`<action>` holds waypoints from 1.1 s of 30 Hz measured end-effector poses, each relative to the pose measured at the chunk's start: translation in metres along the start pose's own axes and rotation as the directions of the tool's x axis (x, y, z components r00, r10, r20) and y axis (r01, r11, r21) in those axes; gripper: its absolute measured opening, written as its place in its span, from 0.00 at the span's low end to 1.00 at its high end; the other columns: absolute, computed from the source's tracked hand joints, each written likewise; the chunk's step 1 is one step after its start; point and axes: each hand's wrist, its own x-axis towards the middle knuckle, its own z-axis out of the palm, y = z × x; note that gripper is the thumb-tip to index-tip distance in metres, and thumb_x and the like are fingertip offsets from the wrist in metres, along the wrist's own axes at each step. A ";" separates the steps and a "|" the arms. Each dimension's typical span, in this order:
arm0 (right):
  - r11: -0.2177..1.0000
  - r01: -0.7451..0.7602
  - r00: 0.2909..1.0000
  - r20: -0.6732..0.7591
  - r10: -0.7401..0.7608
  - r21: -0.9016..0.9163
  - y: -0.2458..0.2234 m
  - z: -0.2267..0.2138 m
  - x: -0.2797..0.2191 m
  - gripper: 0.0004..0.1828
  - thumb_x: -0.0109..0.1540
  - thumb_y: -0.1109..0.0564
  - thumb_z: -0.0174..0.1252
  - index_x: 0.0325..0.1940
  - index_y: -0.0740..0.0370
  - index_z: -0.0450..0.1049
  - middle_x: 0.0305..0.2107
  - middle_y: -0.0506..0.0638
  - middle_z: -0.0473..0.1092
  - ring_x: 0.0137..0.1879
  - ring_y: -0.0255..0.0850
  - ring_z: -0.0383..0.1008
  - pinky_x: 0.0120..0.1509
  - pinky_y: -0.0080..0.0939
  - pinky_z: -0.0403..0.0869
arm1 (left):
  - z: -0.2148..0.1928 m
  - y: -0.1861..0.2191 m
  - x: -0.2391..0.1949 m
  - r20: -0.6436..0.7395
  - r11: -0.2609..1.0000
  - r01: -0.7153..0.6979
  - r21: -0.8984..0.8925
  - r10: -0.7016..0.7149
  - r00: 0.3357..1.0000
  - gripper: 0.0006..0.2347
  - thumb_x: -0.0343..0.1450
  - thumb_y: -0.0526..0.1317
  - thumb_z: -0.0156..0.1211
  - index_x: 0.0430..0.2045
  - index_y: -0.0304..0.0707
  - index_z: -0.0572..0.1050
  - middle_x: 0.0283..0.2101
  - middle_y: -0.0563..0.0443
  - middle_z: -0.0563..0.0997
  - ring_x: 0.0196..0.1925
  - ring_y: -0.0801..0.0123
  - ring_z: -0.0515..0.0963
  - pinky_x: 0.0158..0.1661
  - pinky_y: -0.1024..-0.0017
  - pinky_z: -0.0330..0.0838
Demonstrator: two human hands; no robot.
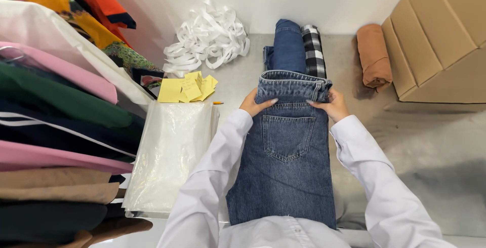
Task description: The person takes a black and white checkered skirt from a clothing rack, folds it neatly on a metal table, and places it aside. They then take a pair of blue jeans from the rack, fold them on the table, and place them next to the skirt. Finally, they take a second pair of jeans from the rack and begin folding them.
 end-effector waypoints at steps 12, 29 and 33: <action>0.996 0.029 0.981 0.192 -0.011 -0.088 0.049 -0.020 -0.004 0.27 0.44 0.72 0.75 0.45 0.60 0.79 0.42 0.47 0.76 0.52 0.37 0.75 0.60 0.43 0.74 | -0.011 -0.008 0.008 0.271 0.972 -0.121 -0.200 0.174 0.947 0.31 0.60 0.36 0.81 0.59 0.45 0.75 0.59 0.46 0.79 0.66 0.49 0.72 0.68 0.50 0.57; 0.932 0.175 0.693 0.712 0.112 -0.317 0.028 -0.041 -0.025 0.29 0.50 0.75 0.49 0.51 0.62 0.82 0.52 0.63 0.75 0.68 0.58 0.66 0.74 0.64 0.58 | 0.035 -0.123 -0.089 0.395 0.500 -0.653 0.569 0.530 0.750 0.13 0.70 0.36 0.63 0.46 0.59 0.78 0.69 0.69 0.68 0.78 0.70 0.53 0.71 0.43 0.23; 0.852 0.158 0.757 0.615 0.219 -0.499 -0.016 -0.012 -0.007 0.35 0.55 0.51 0.71 0.65 0.60 0.72 0.60 0.65 0.68 0.71 0.62 0.62 0.76 0.64 0.57 | 0.024 -0.116 -0.077 0.451 0.617 -0.655 0.436 0.481 0.752 0.17 0.66 0.29 0.65 0.45 0.56 0.79 0.69 0.66 0.69 0.78 0.63 0.53 0.70 0.39 0.24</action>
